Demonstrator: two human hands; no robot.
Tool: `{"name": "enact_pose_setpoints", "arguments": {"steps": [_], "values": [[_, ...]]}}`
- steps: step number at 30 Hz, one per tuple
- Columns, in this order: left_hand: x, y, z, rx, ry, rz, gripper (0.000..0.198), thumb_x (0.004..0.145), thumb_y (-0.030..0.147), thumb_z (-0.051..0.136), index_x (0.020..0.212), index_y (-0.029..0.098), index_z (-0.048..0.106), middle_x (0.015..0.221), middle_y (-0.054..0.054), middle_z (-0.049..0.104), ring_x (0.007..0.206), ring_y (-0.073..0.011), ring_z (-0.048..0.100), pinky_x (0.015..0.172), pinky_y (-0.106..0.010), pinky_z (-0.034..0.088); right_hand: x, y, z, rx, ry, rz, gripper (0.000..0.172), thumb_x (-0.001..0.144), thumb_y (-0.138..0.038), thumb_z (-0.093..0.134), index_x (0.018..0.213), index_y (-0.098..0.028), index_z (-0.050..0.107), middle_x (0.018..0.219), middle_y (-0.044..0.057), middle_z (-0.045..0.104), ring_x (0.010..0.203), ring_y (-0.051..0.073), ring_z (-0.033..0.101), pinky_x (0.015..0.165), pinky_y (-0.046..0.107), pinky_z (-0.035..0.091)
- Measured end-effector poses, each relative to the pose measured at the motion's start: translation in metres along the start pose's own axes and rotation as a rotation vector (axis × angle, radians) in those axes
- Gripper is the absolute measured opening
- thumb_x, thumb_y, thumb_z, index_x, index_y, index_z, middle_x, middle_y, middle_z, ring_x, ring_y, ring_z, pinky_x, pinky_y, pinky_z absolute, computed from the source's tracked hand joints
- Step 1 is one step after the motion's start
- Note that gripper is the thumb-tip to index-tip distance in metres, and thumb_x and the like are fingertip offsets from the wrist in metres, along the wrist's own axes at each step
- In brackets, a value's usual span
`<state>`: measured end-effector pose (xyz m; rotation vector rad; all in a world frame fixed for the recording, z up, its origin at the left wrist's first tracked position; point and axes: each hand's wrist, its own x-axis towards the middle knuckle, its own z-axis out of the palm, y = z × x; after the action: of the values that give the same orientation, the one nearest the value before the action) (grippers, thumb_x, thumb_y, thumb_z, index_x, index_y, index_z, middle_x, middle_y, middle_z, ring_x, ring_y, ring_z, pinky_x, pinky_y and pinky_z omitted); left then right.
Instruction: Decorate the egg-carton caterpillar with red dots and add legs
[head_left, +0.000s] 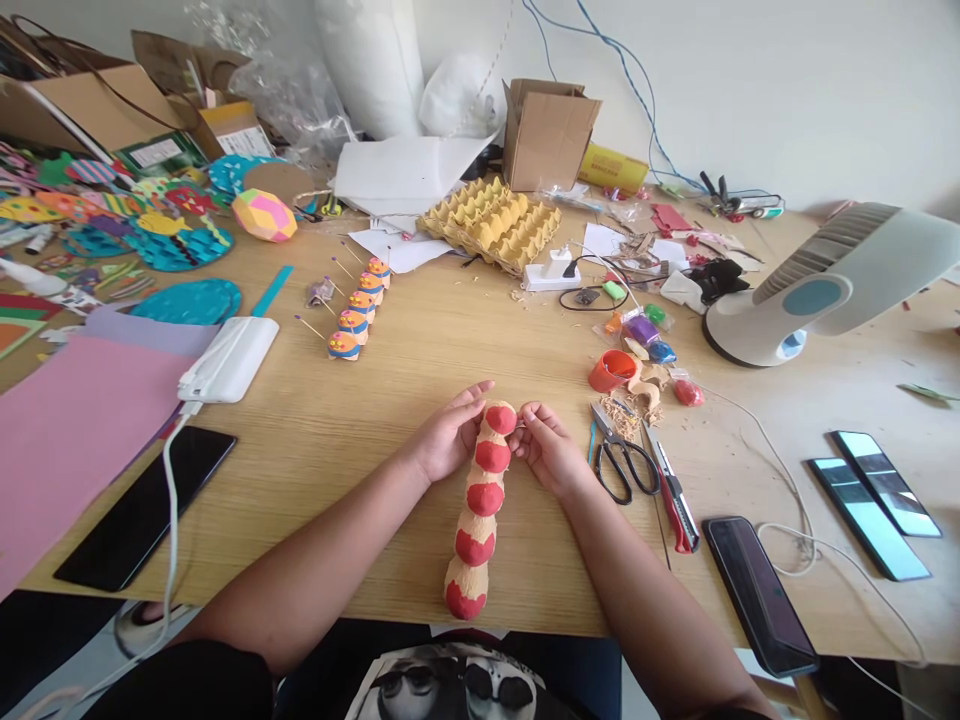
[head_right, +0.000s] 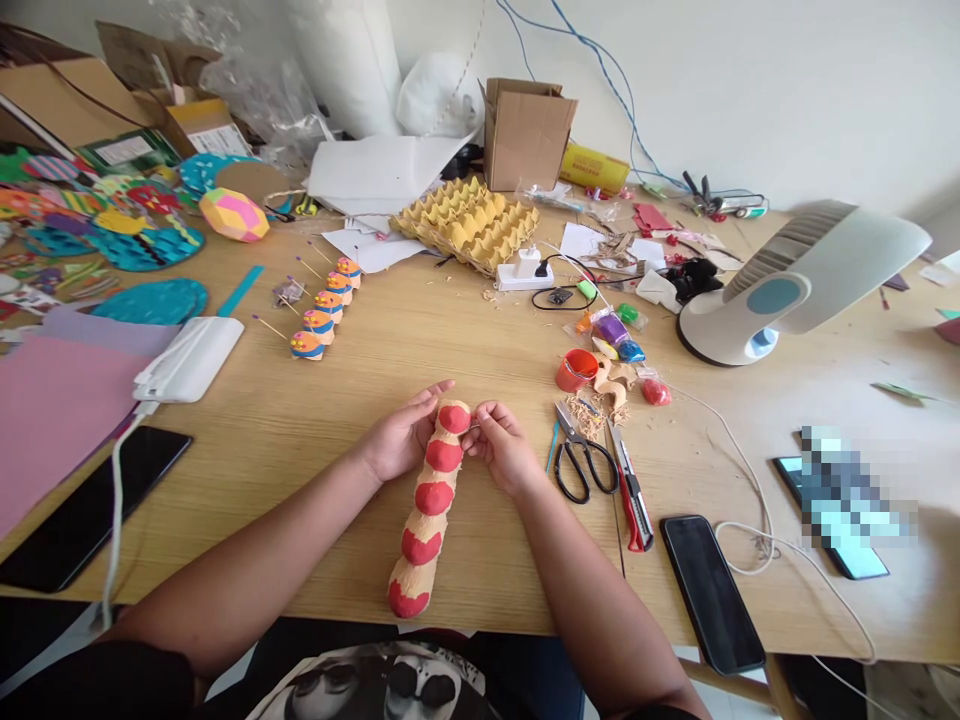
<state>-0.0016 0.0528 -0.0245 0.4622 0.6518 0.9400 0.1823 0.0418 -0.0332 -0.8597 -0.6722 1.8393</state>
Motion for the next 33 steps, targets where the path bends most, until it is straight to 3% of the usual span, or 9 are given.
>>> {"name": "enact_pose_setpoints", "arguments": {"steps": [8,16,20,29,33], "values": [[-0.0019,-0.0016,0.0044,0.072,0.049,0.047,0.066,0.083,0.027,0.078,0.140,0.023,0.044,0.093,-0.004,0.074,0.077,-0.0175,0.070,0.077,-0.033,0.054,0.0006,-0.0026,-0.0008,0.008,0.006,-0.028,0.035,0.078,-0.043,0.084,0.086,-0.020,0.059,0.073,-0.003,0.065,0.059,0.009,0.063,0.052,0.016,0.049],[-0.0017,-0.0014,0.0031,0.086,0.015,0.059,0.075,0.079,0.024,0.083,0.144,0.025,0.044,0.098,-0.004,0.076,0.080,-0.0168,0.071,0.078,-0.032,0.056,0.0006,-0.0060,-0.0010,0.065,0.016,-0.036,0.032,0.079,-0.041,0.084,0.085,-0.020,0.060,0.073,-0.003,0.065,0.060,0.008,0.063,0.053,0.016,0.049],[-0.0009,-0.0020,0.0048,0.090,0.030,0.081,0.075,0.077,0.022,0.085,0.142,0.024,0.046,0.089,-0.001,0.076,0.075,-0.0153,0.071,0.074,-0.030,0.056,0.0013,-0.0052,-0.0018,0.094,0.006,-0.026,0.031,0.078,-0.039,0.084,0.085,-0.020,0.060,0.075,-0.003,0.065,0.060,0.009,0.063,0.053,0.016,0.049],[0.0001,-0.0037,0.0047,0.153,0.072,0.136,0.081,0.074,0.027,0.087,0.143,0.026,0.043,0.093,-0.002,0.078,0.073,-0.0166,0.072,0.071,-0.029,0.054,0.0012,-0.0046,-0.0019,0.101,0.014,-0.026,0.028,0.082,-0.037,0.081,0.086,-0.021,0.059,0.076,-0.003,0.065,0.061,0.009,0.063,0.053,0.018,0.049],[0.0000,-0.0033,0.0052,0.127,0.030,0.128,0.081,0.076,0.029,0.086,0.144,0.024,0.043,0.089,-0.002,0.076,0.074,-0.0175,0.072,0.073,-0.030,0.055,0.0009,-0.0055,-0.0019,0.099,0.020,-0.021,0.028,0.082,-0.037,0.081,0.086,-0.021,0.058,0.076,-0.003,0.065,0.061,0.010,0.063,0.053,0.018,0.049]]}}
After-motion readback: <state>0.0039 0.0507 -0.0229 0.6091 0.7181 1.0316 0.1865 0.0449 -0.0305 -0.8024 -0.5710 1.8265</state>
